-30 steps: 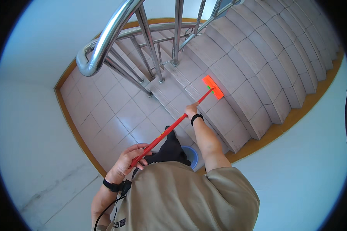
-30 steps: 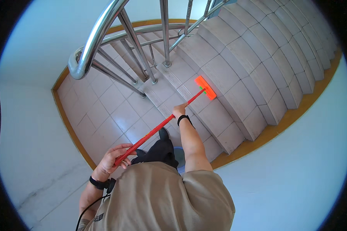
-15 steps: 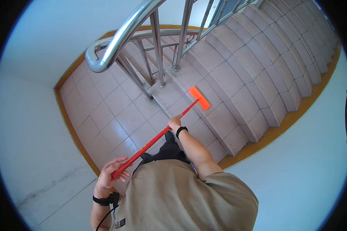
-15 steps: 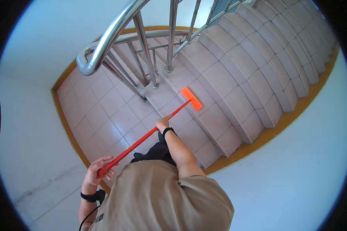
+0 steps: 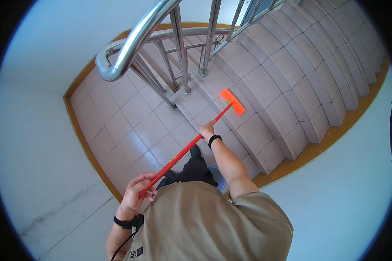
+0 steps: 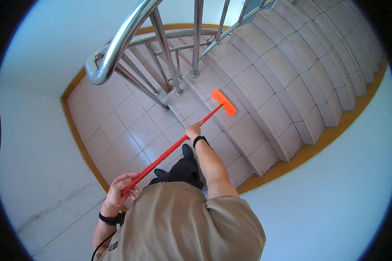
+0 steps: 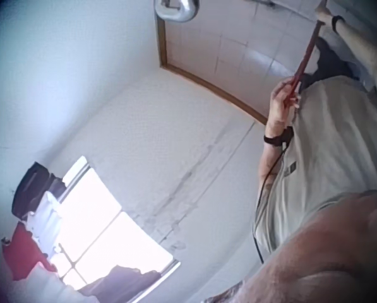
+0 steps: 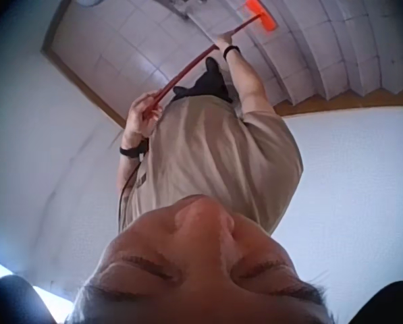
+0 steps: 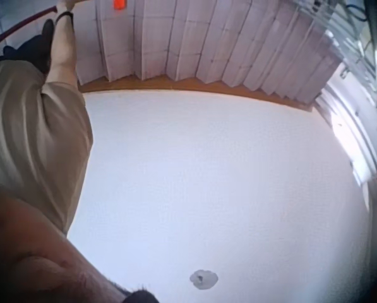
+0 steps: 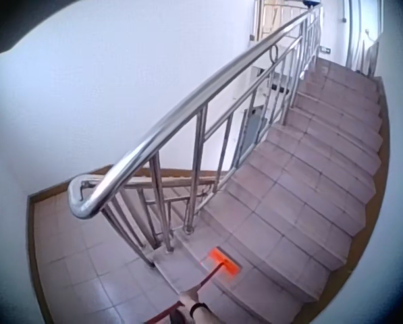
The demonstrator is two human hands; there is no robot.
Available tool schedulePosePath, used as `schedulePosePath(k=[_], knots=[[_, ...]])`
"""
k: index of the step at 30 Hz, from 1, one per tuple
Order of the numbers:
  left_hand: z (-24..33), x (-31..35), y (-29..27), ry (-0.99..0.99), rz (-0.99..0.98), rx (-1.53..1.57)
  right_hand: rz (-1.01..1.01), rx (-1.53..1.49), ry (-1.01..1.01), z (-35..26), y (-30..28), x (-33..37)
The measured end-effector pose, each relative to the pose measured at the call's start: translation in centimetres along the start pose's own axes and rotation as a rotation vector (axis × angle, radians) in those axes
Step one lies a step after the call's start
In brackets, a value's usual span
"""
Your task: The recorder is mopping tiled stairs using a mop and a bucket of water.
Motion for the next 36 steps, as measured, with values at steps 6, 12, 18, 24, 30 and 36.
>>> schedulePosePath(k=[6,12,18,24,30,36], knots=[[2.1,-3.4,3.8,-0.029,-0.011,-0.018,-0.006,-0.059,0.000,-1.6,-3.1,-4.7],[2.2,-5.1,5.6,-0.029,-0.008,0.008,-0.032,-0.033,0.050,-2.8,-4.7,-7.2],[0.8,-4.3,3.5,0.001,-0.047,-0.045,-0.017,-0.055,0.054,-2.4,-3.7,-5.8],[1.7,0.1,0.8,-0.007,-0.013,-0.071,-0.039,-0.043,0.041,0.7,0.6,-2.9],[0.3,3.8,-3.4,0.029,0.032,-0.074,-0.098,-0.068,0.059,2.2,4.5,2.6],[0.3,5.2,-3.6,0.009,0.030,-0.084,-0.123,-0.161,0.023,5.9,5.5,1.6]])
Point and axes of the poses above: each hand's wrist, its own x-axis away from the middle knuckle, its own y-axis out of the palm, z = x × y, the point moved 2 cm from there along -x, towards the middle knuckle, and after that the axes turned 1 degree about z, right-handed, at the moved point
